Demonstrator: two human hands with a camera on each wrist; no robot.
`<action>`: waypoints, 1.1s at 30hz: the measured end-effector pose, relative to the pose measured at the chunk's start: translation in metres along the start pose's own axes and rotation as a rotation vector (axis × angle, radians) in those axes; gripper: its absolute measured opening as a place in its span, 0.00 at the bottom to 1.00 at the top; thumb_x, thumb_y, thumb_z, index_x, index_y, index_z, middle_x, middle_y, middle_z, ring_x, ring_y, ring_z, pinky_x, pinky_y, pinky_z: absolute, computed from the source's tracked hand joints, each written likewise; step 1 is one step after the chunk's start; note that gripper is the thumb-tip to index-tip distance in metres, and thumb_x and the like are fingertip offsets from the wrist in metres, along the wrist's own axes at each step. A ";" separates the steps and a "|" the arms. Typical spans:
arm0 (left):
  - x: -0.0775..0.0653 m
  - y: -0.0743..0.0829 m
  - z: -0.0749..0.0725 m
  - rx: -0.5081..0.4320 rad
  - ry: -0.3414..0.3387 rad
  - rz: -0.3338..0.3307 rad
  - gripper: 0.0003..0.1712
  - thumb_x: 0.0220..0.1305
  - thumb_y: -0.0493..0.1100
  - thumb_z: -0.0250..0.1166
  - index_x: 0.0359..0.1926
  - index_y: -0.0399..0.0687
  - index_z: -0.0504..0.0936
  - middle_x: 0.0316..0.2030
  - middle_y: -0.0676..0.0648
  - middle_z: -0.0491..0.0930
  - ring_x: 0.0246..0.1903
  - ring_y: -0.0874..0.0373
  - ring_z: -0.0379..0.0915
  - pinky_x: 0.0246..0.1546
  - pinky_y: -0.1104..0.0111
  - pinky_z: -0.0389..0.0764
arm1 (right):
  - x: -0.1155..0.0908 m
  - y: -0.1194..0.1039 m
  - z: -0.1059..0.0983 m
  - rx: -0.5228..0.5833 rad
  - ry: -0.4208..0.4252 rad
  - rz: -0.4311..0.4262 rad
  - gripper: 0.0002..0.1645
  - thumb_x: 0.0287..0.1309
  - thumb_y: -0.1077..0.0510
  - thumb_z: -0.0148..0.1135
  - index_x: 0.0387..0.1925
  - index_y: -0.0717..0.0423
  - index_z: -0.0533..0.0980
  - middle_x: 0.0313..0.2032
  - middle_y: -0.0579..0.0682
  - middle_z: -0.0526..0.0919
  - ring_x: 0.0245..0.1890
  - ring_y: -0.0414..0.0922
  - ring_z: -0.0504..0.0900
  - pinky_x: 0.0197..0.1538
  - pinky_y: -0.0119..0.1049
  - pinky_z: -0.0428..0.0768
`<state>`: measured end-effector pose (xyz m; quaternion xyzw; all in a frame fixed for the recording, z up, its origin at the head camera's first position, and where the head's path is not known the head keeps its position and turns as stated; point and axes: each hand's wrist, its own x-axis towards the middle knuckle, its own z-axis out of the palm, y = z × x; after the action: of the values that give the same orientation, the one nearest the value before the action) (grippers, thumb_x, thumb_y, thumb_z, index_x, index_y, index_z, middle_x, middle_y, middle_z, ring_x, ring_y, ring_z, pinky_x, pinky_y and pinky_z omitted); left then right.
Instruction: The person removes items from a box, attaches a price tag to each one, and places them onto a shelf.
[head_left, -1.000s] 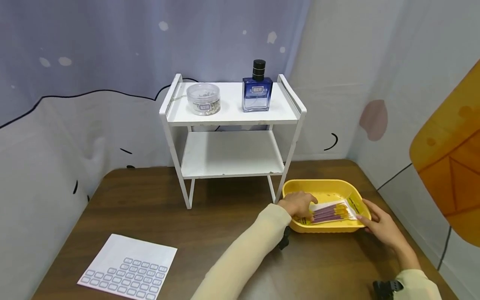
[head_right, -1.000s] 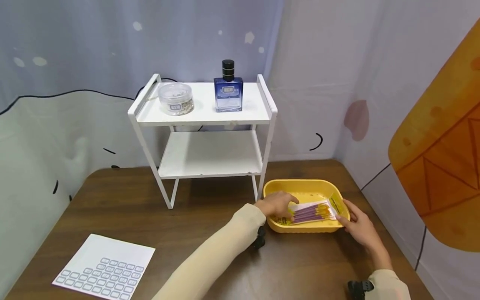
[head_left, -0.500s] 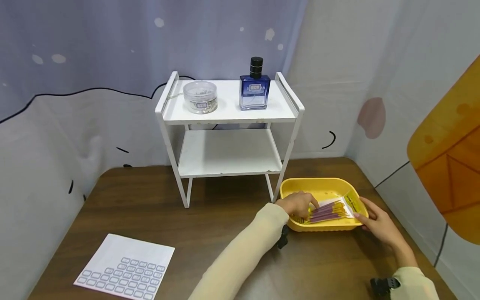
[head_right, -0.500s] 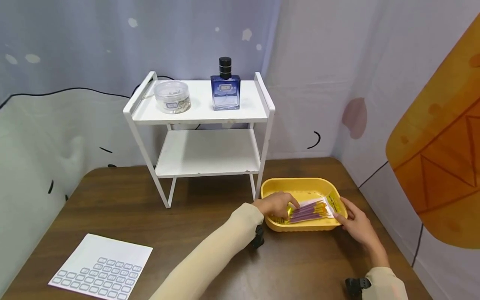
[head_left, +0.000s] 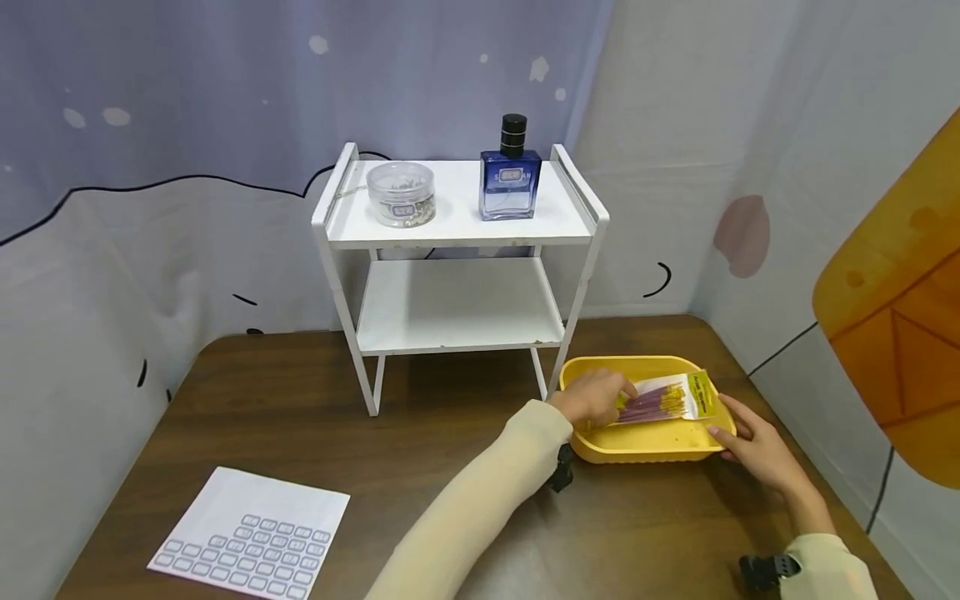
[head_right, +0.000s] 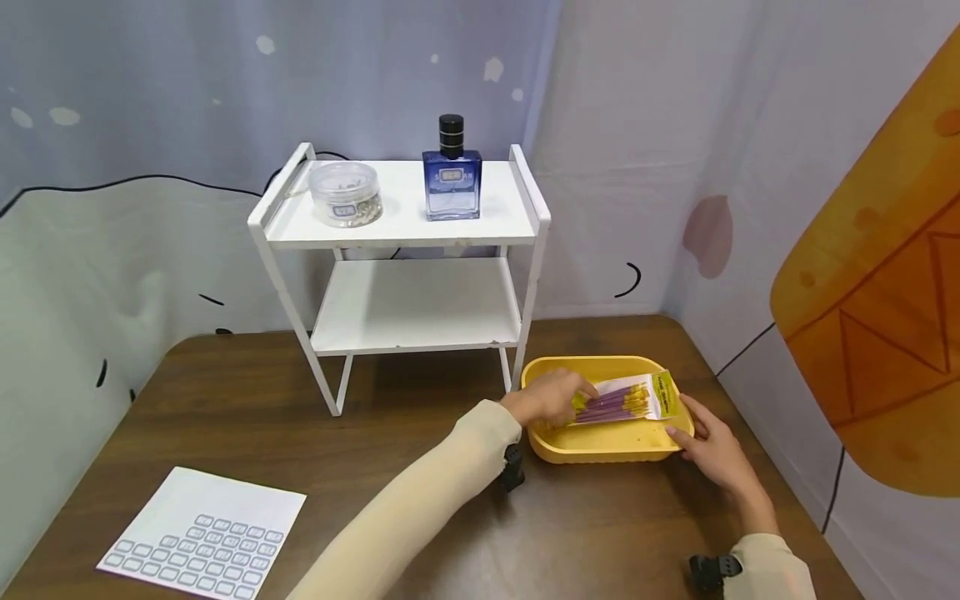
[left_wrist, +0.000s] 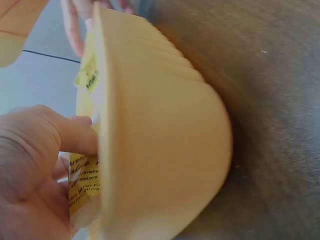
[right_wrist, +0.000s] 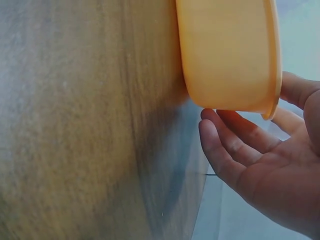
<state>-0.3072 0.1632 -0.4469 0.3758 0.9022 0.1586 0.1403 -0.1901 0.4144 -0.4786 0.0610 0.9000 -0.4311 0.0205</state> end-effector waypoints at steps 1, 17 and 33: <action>-0.002 0.000 -0.003 0.005 0.010 0.002 0.31 0.60 0.31 0.66 0.61 0.65 0.81 0.63 0.59 0.77 0.52 0.64 0.73 0.36 0.76 0.69 | 0.000 0.000 0.000 0.005 -0.001 0.004 0.43 0.73 0.55 0.55 0.76 0.68 0.46 0.60 0.80 0.70 0.36 0.33 0.80 0.38 0.33 0.84; -0.041 0.000 -0.052 -0.130 0.114 -0.002 0.36 0.58 0.26 0.61 0.63 0.61 0.80 0.64 0.52 0.78 0.12 0.64 0.42 0.12 0.76 0.52 | -0.001 0.001 0.001 0.070 -0.013 -0.003 0.44 0.72 0.55 0.55 0.76 0.70 0.44 0.61 0.82 0.66 0.37 0.30 0.80 0.39 0.33 0.85; -0.138 -0.034 -0.065 -0.298 0.048 0.130 0.27 0.57 0.27 0.66 0.57 0.51 0.84 0.54 0.49 0.85 0.35 0.62 0.72 0.27 0.78 0.69 | -0.001 0.000 0.002 0.053 -0.007 0.019 0.46 0.72 0.54 0.56 0.76 0.70 0.43 0.62 0.81 0.66 0.36 0.28 0.80 0.38 0.33 0.85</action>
<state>-0.2594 0.0292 -0.3821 0.4044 0.8456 0.3083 0.1624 -0.1888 0.4134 -0.4797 0.0684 0.8875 -0.4549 0.0258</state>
